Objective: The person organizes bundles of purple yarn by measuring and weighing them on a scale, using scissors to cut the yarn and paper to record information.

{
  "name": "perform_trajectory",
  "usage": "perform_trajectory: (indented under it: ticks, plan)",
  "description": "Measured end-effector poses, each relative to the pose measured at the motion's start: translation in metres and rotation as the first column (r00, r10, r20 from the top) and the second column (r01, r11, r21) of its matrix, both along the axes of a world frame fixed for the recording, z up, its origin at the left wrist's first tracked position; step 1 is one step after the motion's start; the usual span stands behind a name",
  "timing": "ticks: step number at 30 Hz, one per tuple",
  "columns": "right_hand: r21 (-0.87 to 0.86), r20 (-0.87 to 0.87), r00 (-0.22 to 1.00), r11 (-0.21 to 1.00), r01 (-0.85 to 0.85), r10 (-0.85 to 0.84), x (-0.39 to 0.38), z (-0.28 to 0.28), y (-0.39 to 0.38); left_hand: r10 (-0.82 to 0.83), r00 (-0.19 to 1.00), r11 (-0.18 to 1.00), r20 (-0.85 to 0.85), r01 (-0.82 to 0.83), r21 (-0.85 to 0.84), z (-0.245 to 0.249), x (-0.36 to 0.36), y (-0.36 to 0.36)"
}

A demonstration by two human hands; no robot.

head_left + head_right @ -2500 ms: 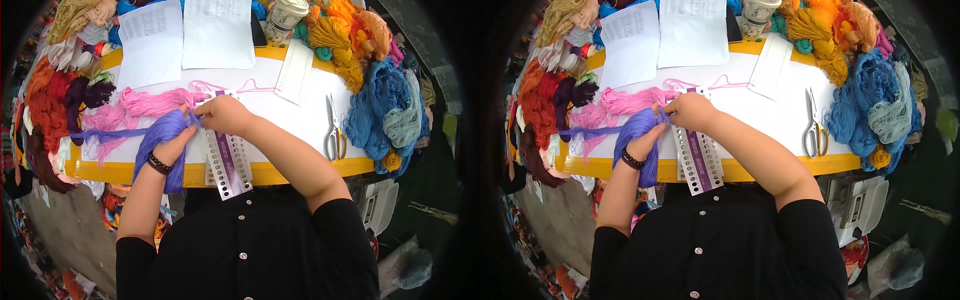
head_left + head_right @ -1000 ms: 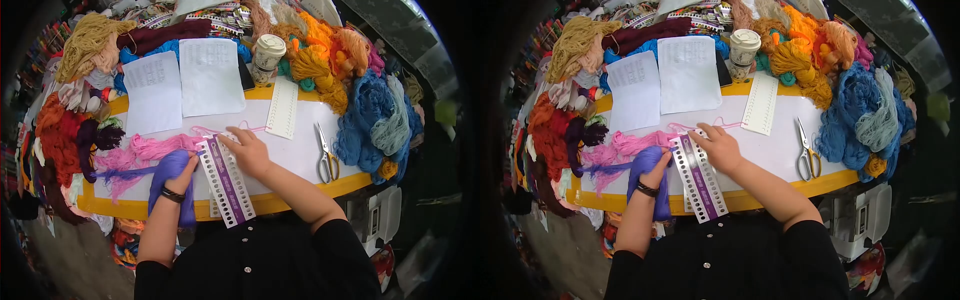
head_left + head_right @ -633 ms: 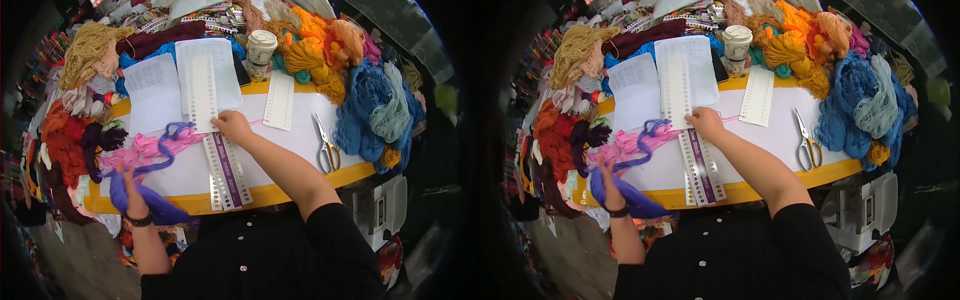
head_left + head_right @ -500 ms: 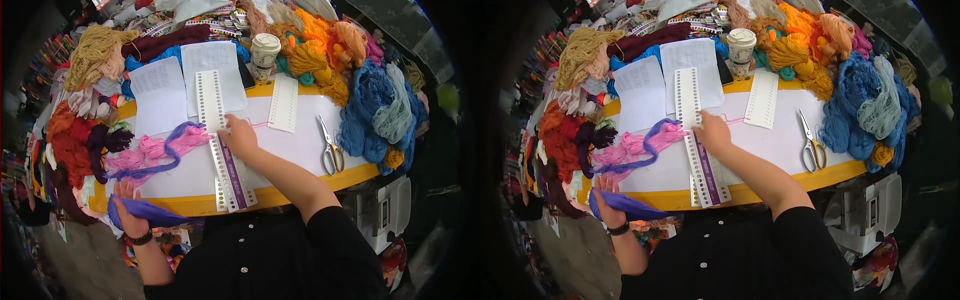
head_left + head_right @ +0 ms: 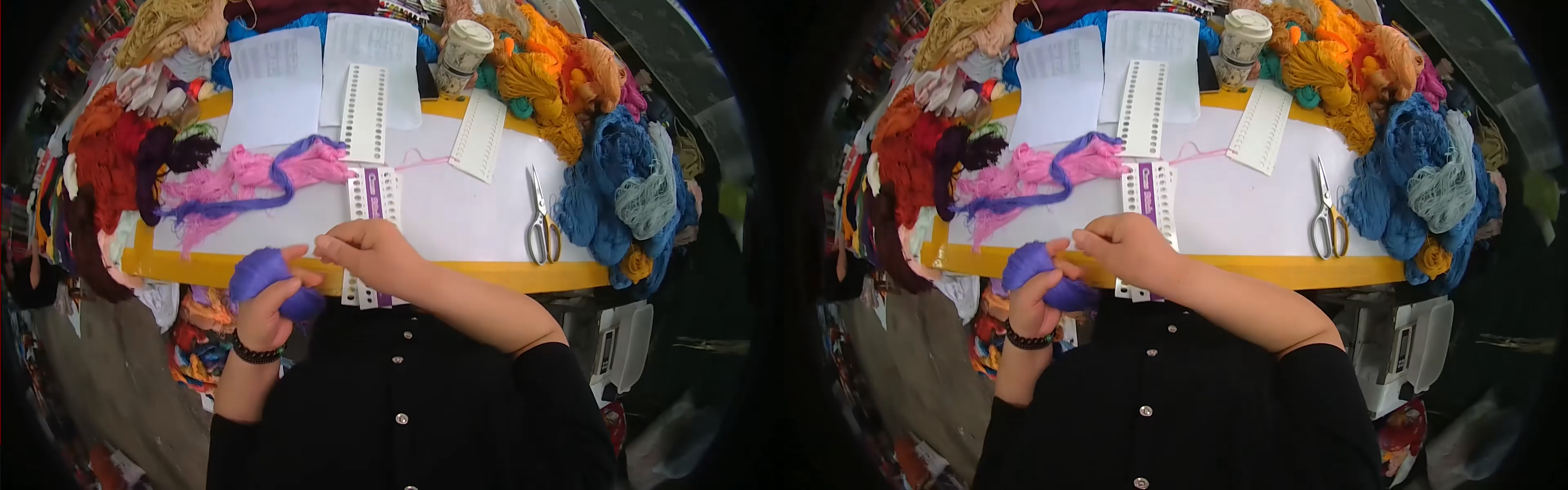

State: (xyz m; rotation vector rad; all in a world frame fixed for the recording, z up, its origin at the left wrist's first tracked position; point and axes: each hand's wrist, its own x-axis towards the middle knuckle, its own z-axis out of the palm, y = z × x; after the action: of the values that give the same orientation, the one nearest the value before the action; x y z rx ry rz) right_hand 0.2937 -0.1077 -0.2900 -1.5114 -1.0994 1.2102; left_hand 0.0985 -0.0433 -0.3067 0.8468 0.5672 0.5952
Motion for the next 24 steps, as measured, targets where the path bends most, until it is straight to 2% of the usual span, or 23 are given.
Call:
perform_trajectory:
  ticks: [1, 2, 3, 5, 6, 8, 10, 12, 13, 15, 17, 18, 19, 20, 21, 23, 24]
  plan:
    - [0.002, -0.13, 0.989, 0.997, -0.074, 0.074, -0.005, 0.006, -0.006, -0.069, 0.997, 0.998, 0.036, 0.068, 0.013, 0.006, 0.007, -0.003]
    - [-0.004, -0.131, 0.989, 0.997, -0.074, 0.073, -0.009, 0.005, -0.01, -0.055, 0.998, 0.998, 0.006, 0.055, 0.041, 0.014, 0.015, -0.009]
    - [0.064, -0.13, 0.99, 0.997, -0.053, 0.061, -0.014, 0.004, -0.014, -0.056, 0.998, 0.998, 0.006, 0.056, 0.037, 0.017, 0.02, -0.014]
    - [0.189, -0.084, 0.996, 0.981, 0.031, -0.016, -0.019, 0.006, -0.021, -0.061, 0.992, 0.966, -0.11, 0.086, 0.244, 0.018, 0.027, -0.018]
    - [0.183, -0.084, 0.996, 0.982, 0.035, -0.02, -0.02, 0.005, -0.025, -0.12, 0.983, 0.941, -0.137, 0.157, 0.3, 0.014, 0.026, -0.016]
    - [0.17, -0.234, 0.972, 0.982, 0.078, -0.037, -0.018, 0.004, -0.03, -0.13, 0.983, 0.941, -0.128, 0.163, 0.296, 0.014, 0.029, -0.021]
    - [0.135, -0.187, 0.981, 0.987, 0.086, -0.06, -0.016, 0.012, -0.036, -0.136, 0.983, 0.942, -0.12, 0.166, 0.292, 0.016, 0.032, -0.026]
    - [0.101, -0.14, 0.987, 0.99, 0.094, -0.08, -0.014, 0.015, -0.041, -0.154, 0.969, 0.887, -0.193, 0.222, 0.405, 0.02, 0.033, -0.028]
    - [0.11, -0.153, 0.985, 0.989, 0.097, -0.08, -0.013, 0.015, -0.042, -0.157, 0.969, 0.888, -0.193, 0.224, 0.402, 0.021, 0.032, -0.03]
    - [0.114, -0.166, 0.983, 0.988, 0.104, -0.084, -0.013, 0.016, -0.047, -0.232, 0.97, 0.945, -0.076, 0.243, 0.217, 0.021, 0.03, -0.032]
    - [0.142, -0.36, 0.927, 0.977, 0.161, -0.101, -0.015, 0.017, -0.051, -0.232, 0.973, 0.947, -0.023, 0.231, 0.224, 0.017, 0.025, -0.029]
    - [0.141, -0.359, 0.927, 0.976, 0.166, -0.106, -0.015, 0.016, -0.052, -0.229, 0.973, 0.948, 0.03, 0.216, 0.234, 0.016, 0.025, -0.028]
    - [0.149, -0.431, 0.898, 0.974, 0.172, -0.092, -0.016, 0.015, -0.054, -0.162, 0.986, 0.961, 0.031, 0.151, 0.233, 0.018, 0.029, -0.032]
    - [0.157, -0.501, 0.862, 0.971, 0.178, -0.077, -0.016, 0.013, -0.055, -0.166, 0.986, 0.961, 0.029, 0.155, 0.228, 0.016, 0.029, -0.033]
    - [0.154, -0.502, 0.861, 0.971, 0.182, -0.081, -0.015, 0.013, -0.057, -0.181, 0.983, 0.959, -0.014, 0.179, 0.221, 0.013, 0.029, -0.033]
    - [0.163, -0.365, 0.925, 0.971, 0.176, -0.106, -0.011, 0.016, -0.059, -0.196, 0.979, 0.956, -0.057, 0.204, 0.212, 0.012, 0.03, -0.033]
    - [0.162, -0.366, 0.924, 0.971, 0.178, -0.108, -0.01, 0.017, -0.059, -0.194, 0.977, 0.94, -0.087, 0.21, 0.27, 0.014, 0.033, -0.035]
